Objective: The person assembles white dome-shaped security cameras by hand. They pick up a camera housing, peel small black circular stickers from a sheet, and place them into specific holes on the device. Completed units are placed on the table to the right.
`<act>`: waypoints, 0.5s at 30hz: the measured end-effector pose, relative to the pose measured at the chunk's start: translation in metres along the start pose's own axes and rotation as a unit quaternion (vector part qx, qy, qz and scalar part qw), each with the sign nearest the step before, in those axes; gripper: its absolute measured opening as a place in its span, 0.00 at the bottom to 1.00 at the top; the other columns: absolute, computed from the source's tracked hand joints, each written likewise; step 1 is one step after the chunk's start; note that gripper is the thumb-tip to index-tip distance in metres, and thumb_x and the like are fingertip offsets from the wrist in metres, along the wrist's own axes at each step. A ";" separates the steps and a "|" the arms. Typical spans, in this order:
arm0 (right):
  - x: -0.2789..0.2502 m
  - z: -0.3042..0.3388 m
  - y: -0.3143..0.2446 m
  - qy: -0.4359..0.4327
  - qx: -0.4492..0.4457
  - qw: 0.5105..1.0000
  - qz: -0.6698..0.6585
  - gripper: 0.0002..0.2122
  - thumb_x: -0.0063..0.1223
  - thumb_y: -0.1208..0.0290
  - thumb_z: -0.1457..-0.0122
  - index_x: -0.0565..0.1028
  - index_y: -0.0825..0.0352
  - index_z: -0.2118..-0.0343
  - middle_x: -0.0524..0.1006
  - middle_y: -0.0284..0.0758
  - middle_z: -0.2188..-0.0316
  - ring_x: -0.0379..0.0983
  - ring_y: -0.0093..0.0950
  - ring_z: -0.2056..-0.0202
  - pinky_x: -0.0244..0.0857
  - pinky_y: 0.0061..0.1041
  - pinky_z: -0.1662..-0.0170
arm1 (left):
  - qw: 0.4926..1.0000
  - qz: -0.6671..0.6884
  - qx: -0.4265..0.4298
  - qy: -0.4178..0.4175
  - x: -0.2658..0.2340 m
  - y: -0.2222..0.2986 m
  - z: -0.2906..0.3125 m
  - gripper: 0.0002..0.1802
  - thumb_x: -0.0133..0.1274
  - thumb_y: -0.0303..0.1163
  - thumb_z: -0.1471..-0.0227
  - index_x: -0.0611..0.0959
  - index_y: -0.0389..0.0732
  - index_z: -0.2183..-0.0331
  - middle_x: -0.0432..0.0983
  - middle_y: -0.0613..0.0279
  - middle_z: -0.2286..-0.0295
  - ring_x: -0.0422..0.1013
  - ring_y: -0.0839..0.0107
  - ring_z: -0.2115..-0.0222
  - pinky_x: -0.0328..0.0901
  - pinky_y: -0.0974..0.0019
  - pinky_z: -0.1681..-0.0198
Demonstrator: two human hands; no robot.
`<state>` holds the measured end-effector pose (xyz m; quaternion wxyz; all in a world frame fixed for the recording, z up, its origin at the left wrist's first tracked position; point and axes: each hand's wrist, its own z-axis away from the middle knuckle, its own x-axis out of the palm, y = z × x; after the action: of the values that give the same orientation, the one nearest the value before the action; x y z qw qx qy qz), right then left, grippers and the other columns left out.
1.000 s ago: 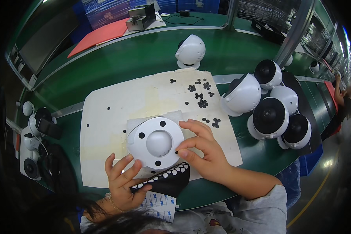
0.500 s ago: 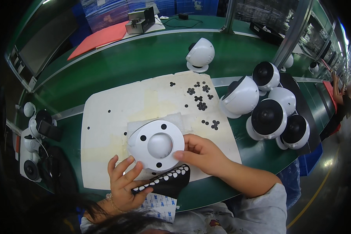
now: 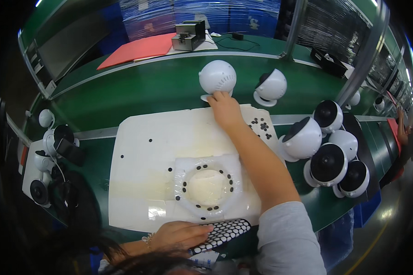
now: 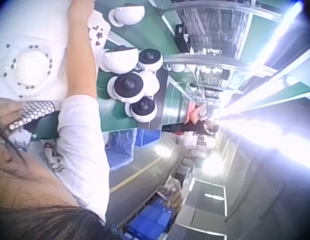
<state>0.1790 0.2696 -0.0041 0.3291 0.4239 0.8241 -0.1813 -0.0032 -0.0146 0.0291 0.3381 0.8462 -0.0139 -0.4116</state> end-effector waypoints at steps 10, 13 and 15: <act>0.004 0.024 0.076 -0.128 0.467 0.856 0.179 0.16 0.45 0.67 0.52 0.70 0.63 0.59 0.68 0.39 0.54 0.62 0.36 0.51 0.51 0.41 0.50 | 0.998 0.055 0.020 -0.021 -0.003 -0.008 0.003 0.26 0.46 0.32 0.56 0.67 0.40 0.52 0.59 0.61 0.51 0.64 0.69 0.61 0.60 0.68 0.58; 0.007 0.036 0.091 -0.054 0.394 0.871 0.288 0.13 0.46 0.64 0.50 0.71 0.64 0.63 0.70 0.37 0.60 0.62 0.34 0.54 0.53 0.40 0.56 | 0.997 0.042 0.054 0.023 -0.003 -0.007 -0.002 0.29 0.49 0.27 0.63 0.68 0.37 0.53 0.65 0.56 0.55 0.67 0.62 0.62 0.63 0.64 0.59; -0.009 0.034 0.096 -0.039 0.322 0.899 0.293 0.13 0.47 0.64 0.50 0.71 0.65 0.64 0.71 0.36 0.64 0.64 0.34 0.57 0.53 0.39 0.58 | 0.997 0.057 0.042 0.009 -0.003 -0.008 -0.002 0.28 0.48 0.26 0.63 0.70 0.39 0.54 0.66 0.58 0.56 0.67 0.63 0.62 0.63 0.64 0.60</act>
<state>0.2747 0.3003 -0.0243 0.2448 0.7217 0.5458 -0.3483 -0.0059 -0.0068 0.0277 0.3249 0.8612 -0.0767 -0.3833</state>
